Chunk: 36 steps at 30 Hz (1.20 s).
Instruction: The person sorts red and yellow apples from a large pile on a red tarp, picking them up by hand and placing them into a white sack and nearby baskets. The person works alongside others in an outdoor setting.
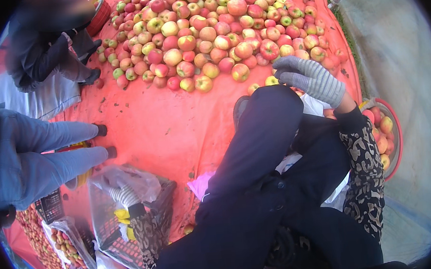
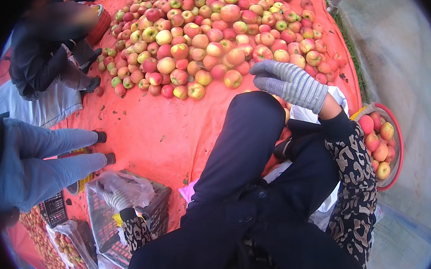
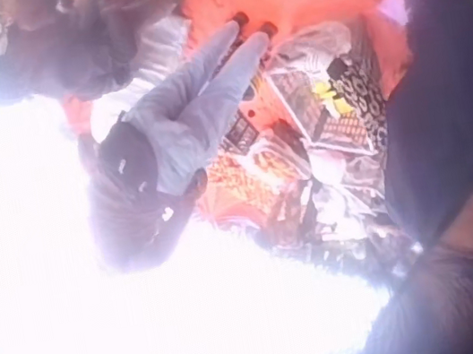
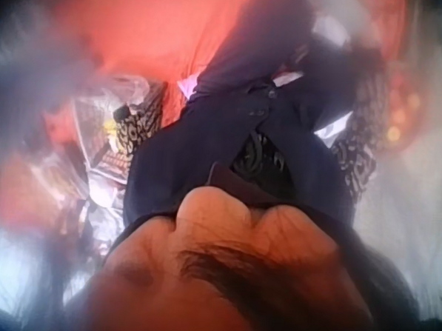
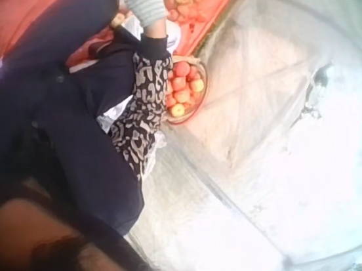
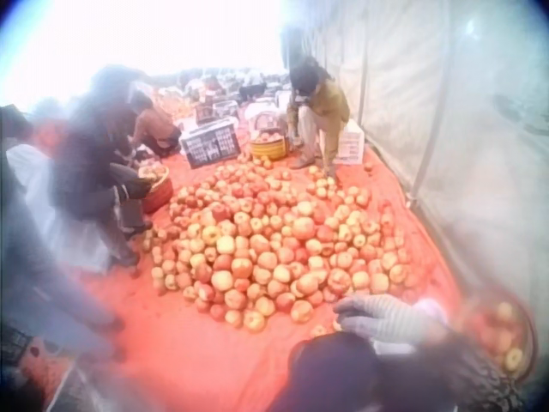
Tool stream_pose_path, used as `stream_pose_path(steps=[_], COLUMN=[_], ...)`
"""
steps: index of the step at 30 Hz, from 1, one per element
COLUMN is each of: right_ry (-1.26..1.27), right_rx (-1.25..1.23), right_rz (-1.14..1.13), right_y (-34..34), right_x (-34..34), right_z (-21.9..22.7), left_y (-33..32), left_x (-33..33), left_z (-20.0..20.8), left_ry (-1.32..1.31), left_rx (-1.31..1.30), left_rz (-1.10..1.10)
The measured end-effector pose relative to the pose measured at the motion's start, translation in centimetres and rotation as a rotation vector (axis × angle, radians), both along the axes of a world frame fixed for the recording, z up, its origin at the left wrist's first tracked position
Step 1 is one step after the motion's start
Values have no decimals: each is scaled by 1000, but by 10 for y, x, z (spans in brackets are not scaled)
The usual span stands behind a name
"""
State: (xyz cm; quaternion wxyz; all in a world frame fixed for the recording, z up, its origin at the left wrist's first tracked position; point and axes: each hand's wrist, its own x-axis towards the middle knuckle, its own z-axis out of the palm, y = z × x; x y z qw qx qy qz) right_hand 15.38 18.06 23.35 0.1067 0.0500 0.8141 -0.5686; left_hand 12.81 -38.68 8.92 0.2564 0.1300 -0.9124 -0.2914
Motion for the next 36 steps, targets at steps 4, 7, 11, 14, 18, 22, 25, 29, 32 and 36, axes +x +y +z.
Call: stream_pose_path(steps=[4,7,11,14,18,22,25,29,32,36], right_ry=[-41,-62,-189,-158,-175,-137,-197,-259,-127,-274], right_rx=[-20,45,123,187,127,68,21,24,-67,-310], right_rz=[5,48,20,-17,-62,-49,-61,-52,6,-72], right_y=[10,19,29,41,50,46,48,44,30,14], right_x=[-6,-6,3,9,14,12,12,4,-7,-20], right_z=[-7,-9,-13,-21,-20,-25,-30,-28,-43,-62], left_y=[113,209,300,329,349,320,314,318,319,360], left_x=[-63,-99,-133,-148,-162,-168,-153,-130,-121,-102], left_z=[-51,-105,-172,-204,-222,-237,-207,-125,-100,-41], left_ry=[-164,-462,-536,-690,-667,-663,-1051,-1164,-1191,-1013], left_rx=[586,492,87,14,-47,453,1591,1990,1974,1736], left_rz=[-495,-653,-731,-712,-594,-523,-336,-520,-585,-653])
